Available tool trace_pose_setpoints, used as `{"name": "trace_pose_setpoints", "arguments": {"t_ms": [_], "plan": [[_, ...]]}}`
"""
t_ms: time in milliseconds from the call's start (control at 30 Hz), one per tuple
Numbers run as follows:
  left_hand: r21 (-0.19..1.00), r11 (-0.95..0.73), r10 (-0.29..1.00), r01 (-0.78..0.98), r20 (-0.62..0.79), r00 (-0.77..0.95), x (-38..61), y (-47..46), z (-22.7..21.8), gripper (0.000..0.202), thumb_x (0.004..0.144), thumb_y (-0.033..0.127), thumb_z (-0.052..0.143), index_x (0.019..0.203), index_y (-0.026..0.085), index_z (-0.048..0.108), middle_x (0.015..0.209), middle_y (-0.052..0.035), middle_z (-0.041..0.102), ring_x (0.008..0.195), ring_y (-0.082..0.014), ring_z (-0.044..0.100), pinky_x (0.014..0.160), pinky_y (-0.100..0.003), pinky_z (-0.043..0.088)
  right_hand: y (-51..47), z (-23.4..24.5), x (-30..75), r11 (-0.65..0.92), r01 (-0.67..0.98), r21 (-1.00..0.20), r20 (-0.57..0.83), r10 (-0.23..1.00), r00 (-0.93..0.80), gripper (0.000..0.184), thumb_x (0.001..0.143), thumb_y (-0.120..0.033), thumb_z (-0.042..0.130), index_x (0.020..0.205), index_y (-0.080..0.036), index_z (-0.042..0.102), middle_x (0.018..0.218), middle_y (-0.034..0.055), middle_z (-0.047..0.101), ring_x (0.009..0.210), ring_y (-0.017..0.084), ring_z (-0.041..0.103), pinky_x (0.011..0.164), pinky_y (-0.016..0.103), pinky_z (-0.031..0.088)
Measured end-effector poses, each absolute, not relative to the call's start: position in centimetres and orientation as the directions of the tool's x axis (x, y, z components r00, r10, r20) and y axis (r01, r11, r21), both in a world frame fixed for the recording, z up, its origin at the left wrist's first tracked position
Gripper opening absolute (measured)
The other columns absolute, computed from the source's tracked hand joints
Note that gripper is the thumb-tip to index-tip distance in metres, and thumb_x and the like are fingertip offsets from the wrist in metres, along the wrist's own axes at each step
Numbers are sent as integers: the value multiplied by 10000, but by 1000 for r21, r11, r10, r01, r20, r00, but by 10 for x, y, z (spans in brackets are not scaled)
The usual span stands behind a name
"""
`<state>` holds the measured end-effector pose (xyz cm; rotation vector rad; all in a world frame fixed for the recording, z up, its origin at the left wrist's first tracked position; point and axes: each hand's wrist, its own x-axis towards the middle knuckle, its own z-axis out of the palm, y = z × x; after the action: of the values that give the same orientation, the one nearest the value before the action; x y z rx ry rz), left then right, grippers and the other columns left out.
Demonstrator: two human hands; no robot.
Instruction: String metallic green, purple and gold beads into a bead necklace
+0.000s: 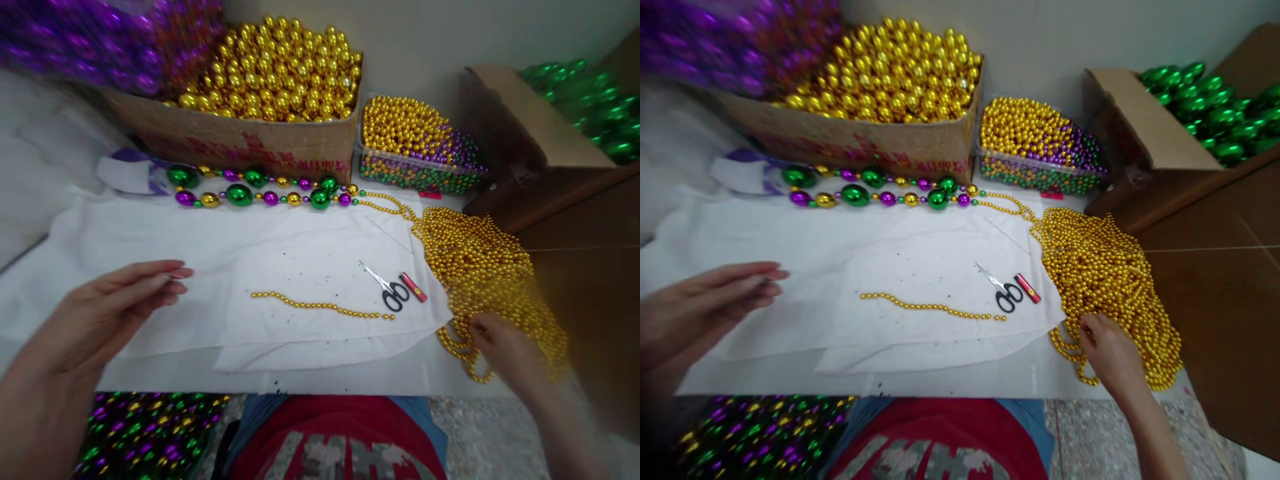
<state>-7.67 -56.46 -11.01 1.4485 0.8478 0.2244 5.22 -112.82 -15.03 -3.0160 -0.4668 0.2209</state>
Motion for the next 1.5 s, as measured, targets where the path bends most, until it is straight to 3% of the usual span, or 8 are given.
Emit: {"name": "trace_pose_setpoints", "arguments": {"t_ms": [167, 433, 633, 900, 1067, 1233, 1367, 1500], "plan": [[911, 269, 402, 314, -402, 822, -61, -624, -101, 344, 614, 233, 790, 940, 147, 719, 955, -87, 717, 692, -127, 631, 582, -157, 540, -1114, -178, 51, -893, 449, -26, -67, 450, 891, 217, 875, -277, 450, 757, -184, 607, 775, 79, 588, 773, 222, 532, 692, 320, 384], [865, 415, 192, 282, -387, 902, -46, -669, -111, 334, 788, 287, 643, 1104, 185, 673, 1225, -130, 610, 890, -199, 639, 546, -185, 499, -1094, -176, 31, -891, 436, 127, -12, 438, 899, 174, 882, -187, 462, 850, -169, 632, 831, 92, 567, 829, 238, 491, 747, 346, 363], [840, 425, 163, 337, -437, 884, -40, -685, -118, 375, 719, 128, 648, 1087, 195, 684, 1231, -115, 614, 930, -211, 643, 600, -197, 507, -1087, -171, 2, -902, 416, 118, -99, 406, 908, 152, 868, -189, 489, 800, -194, 624, 864, 83, 589, 883, 247, 494, 746, 355, 338], [859, 371, 204, 353, -446, 872, -34, -682, -124, 365, 683, 127, 680, 1042, 188, 702, 1181, -109, 647, 853, -193, 660, 587, -193, 515, -1094, -160, -3, -912, 376, 167, -285, 321, 903, 195, 857, -158, 496, 793, -214, 672, 904, 90, 612, 912, 274, 513, 742, 378, 327], [872, 346, 219, 346, -433, 874, -33, -682, -122, 366, 669, 129, 689, 1029, 195, 707, 1152, -95, 663, 848, -176, 658, 595, -176, 518, -1102, -164, -2, -908, 409, 84, -394, 347, 851, 235, 845, -121, 486, 703, -201, 655, 830, 63, 614, 820, 200, 569, 710, 299, 370], [871, 340, 195, 354, -434, 880, -33, -684, -118, 356, 691, 112, 668, 1033, 202, 704, 1167, -94, 654, 822, -171, 668, 562, -178, 500, -1113, -162, 1, -931, 364, -20, -386, 343, 857, 179, 829, -142, 481, 839, -201, 649, 902, 71, 627, 824, 200, 600, 685, 289, 419], [861, 379, 157, 338, -420, 894, -38, -686, -113, 356, 731, 138, 650, 1083, 179, 679, 1190, -126, 634, 871, -200, 663, 553, -196, 478, -1102, -146, 13, -922, 240, -304, -250, 320, 914, 172, 857, -332, 497, 857, -236, 639, 895, 62, 644, 774, 208, 615, 669, 304, 459], [832, 474, 59, 289, -357, 932, -44, -684, -111, 385, 877, 377, 509, 1182, 168, 617, 1278, -158, 568, 1076, -274, 587, 692, -284, 504, -1031, -127, 36, -698, 214, -684, -89, 371, 925, 222, 848, -431, 525, 879, -238, 630, 867, 47, 649, 760, 193, 610, 645, 276, 468]]}}
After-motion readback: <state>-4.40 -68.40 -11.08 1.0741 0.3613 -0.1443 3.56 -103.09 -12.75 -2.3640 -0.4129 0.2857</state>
